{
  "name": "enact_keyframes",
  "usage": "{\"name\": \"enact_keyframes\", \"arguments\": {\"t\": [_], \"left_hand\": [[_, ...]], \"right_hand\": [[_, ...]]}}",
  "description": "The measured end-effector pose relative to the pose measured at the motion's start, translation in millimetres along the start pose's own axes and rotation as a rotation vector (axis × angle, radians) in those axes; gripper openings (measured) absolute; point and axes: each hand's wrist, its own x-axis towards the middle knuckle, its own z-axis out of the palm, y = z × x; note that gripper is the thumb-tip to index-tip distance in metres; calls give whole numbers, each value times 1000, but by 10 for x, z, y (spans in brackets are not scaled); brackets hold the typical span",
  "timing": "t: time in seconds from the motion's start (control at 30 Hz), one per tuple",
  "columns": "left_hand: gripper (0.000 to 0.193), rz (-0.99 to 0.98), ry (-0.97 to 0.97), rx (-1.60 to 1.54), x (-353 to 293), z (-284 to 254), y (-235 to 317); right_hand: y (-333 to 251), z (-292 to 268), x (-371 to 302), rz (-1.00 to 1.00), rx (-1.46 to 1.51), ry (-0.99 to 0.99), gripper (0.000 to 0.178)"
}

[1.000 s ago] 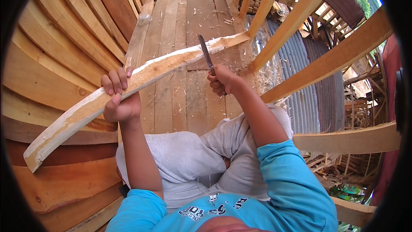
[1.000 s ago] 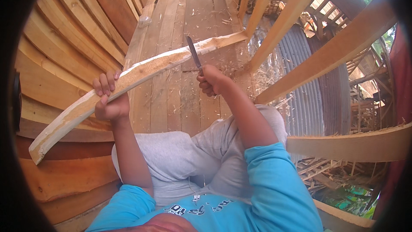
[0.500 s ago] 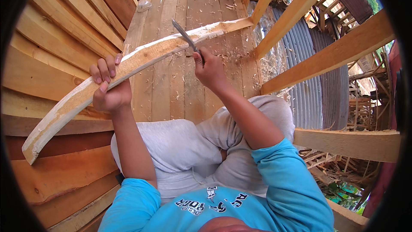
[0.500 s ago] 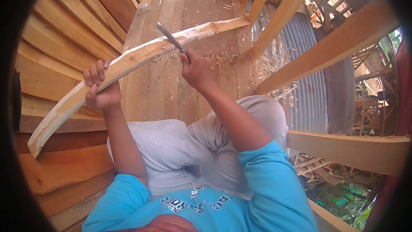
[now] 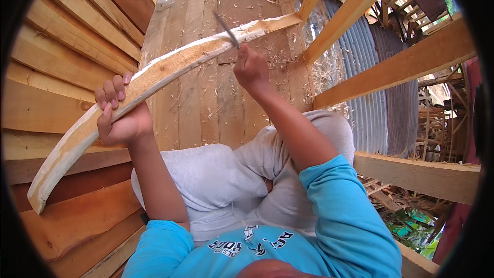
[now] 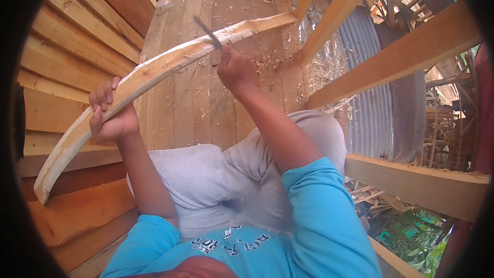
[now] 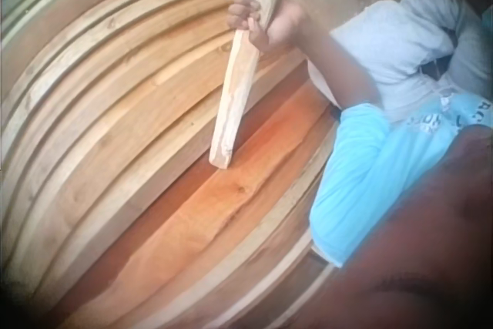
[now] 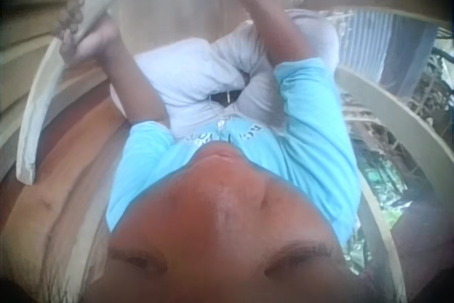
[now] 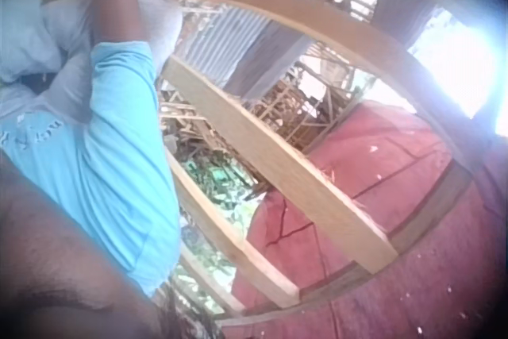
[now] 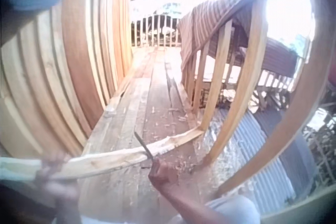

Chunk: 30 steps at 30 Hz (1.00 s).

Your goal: The person sits on a wooden floor and uses a knife to shave and shape a long curved piece of wood. The person holds the wood with the left hand and repeatedly scrapes the surface with the right hand, producing wood shavings that accumulate on the floor.

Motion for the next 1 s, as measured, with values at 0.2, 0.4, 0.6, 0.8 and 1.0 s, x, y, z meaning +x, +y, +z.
{"name": "enact_keyframes", "arguments": {"t": [0.2, 0.4, 0.6, 0.8, 1.0], "left_hand": [[24, -5, -9, 1, 26, 31, -16], [25, -11, -41, 1, 13, 3, -8], [25, -19, -52, -9, 1, 17, -11], [26, -31, -71, -10, -12, -6, 15], [27, -23, -82, -23, -1, -23, 0]], "right_hand": [[136, 31, 158, 291, -149, 157, 56], [161, 32, 158, 147, -212, 137, 55], [193, -63, 304, 169, -197, 187, 60], [157, -125, 215, 152, -309, 56, 58], [170, -136, 266, 278, -251, 123, 59]]}}
